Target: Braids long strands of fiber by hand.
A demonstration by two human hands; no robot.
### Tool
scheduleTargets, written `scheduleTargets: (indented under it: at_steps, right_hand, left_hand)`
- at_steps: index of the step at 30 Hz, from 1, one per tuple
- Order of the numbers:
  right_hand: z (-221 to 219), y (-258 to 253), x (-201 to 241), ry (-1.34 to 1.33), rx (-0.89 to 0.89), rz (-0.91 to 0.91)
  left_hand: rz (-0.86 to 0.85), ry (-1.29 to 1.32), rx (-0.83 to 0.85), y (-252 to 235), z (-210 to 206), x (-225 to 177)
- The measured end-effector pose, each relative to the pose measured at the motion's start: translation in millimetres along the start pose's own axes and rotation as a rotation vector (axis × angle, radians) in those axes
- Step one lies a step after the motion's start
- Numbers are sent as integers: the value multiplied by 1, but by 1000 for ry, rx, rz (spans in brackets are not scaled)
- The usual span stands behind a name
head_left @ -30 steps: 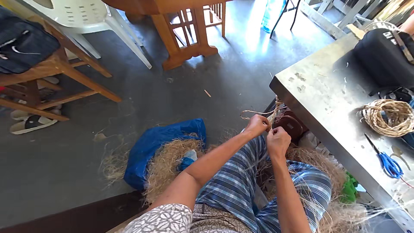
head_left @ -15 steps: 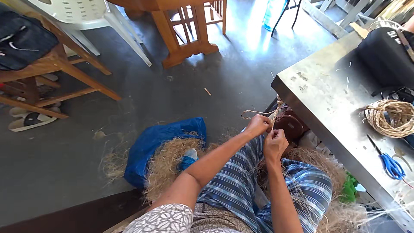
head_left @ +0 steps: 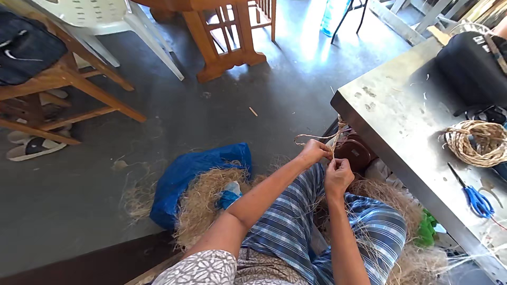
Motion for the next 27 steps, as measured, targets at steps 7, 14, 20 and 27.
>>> scheduleTargets:
  at_steps: [7, 14, 20, 27]
  right_hand:
    - [-9, 9, 9, 104, -14, 140]
    - [-14, 11, 8, 105, -76, 173]
    - [-11, 12, 8, 89, -85, 163]
    - [-9, 11, 7, 119, -68, 159]
  left_hand:
    - [-168, -193, 32, 4, 2, -11]
    - [-135, -341, 67, 0, 6, -14]
    - [-167, -294, 87, 2, 7, -15]
    - [-192, -217, 71, 5, 2, -12]
Point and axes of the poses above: each hand's wrist, its own y-axis away from the middle knuckle, its own z-axis out of the back of the hand, x = y × z, the point moved 6 cm from there along -y, towards the middle knuckle, and after that the axes turned 3 degrees about y, right-handed, at the moved point
